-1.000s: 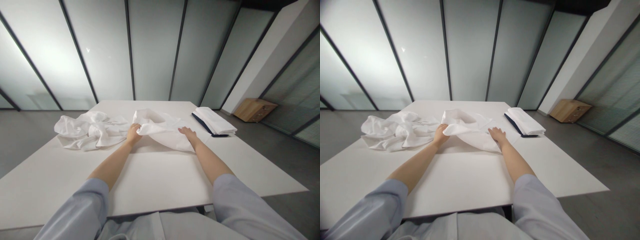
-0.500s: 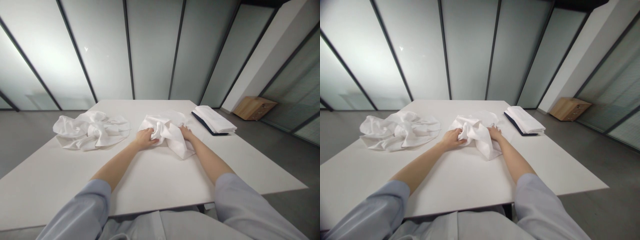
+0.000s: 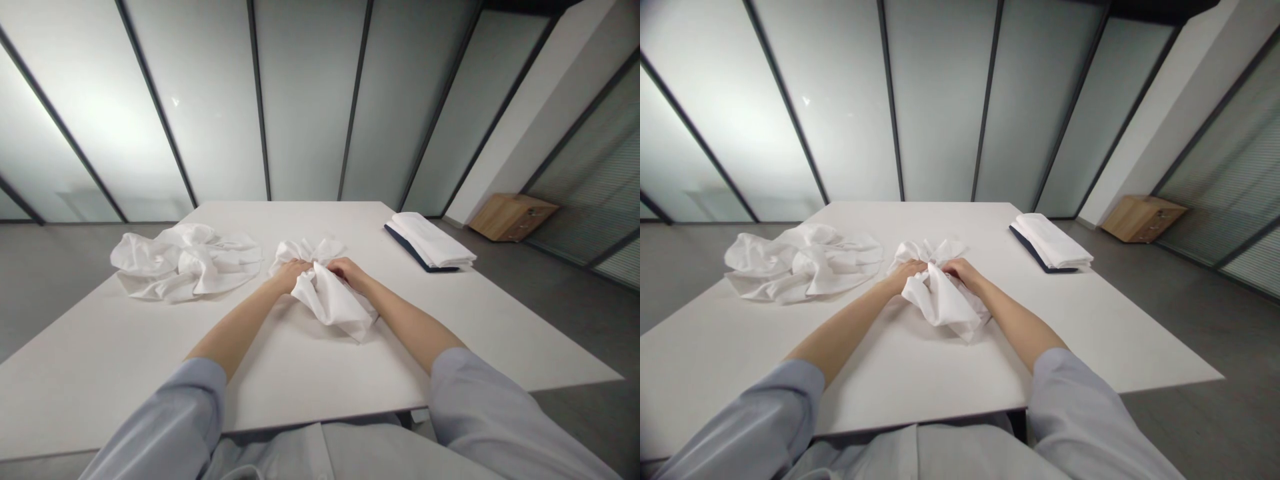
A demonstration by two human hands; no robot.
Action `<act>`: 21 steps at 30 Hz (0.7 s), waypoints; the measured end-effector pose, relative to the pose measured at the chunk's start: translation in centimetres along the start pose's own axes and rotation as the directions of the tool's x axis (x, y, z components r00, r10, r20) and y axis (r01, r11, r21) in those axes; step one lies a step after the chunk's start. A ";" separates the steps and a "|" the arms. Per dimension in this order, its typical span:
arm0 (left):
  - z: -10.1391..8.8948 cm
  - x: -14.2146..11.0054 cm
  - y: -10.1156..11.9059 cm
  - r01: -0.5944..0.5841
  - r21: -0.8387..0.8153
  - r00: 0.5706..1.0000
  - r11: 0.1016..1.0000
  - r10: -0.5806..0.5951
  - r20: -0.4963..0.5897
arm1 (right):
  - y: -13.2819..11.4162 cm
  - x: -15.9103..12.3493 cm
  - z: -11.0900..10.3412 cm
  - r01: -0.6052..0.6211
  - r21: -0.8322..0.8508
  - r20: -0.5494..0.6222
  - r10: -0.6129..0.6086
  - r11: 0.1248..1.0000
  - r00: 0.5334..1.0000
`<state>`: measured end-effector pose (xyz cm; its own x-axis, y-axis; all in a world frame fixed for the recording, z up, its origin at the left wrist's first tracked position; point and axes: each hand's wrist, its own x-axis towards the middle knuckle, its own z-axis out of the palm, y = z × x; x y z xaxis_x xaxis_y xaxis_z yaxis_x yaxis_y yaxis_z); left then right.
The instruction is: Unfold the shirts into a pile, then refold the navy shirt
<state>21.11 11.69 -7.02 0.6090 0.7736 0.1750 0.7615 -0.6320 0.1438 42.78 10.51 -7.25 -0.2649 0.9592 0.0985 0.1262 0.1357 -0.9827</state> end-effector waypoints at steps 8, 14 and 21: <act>-2.3 -0.2 -0.3 0.101 0.039 0.986 0.994 -0.095 -0.136 | 2.6 0.9 -8.0 -0.040 -0.093 -0.693 -0.036 0.995 0.720; -11.0 -2.2 -3.6 0.290 0.104 0.870 0.951 -0.216 -0.444 | 3.4 1.1 -7.7 -0.079 -0.106 -0.640 -0.008 0.991 0.768; -15.8 -7.7 -12.9 0.618 0.207 0.711 0.758 -0.428 -0.557 | 3.8 1.1 -7.5 -0.065 -0.154 -0.623 -0.045 0.986 0.781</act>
<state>3.06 13.13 5.12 -0.0162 0.7953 0.6060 0.9998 0.0084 0.0157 50.14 13.96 -9.68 0.3836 0.8971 0.2194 0.2885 0.1093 -0.9512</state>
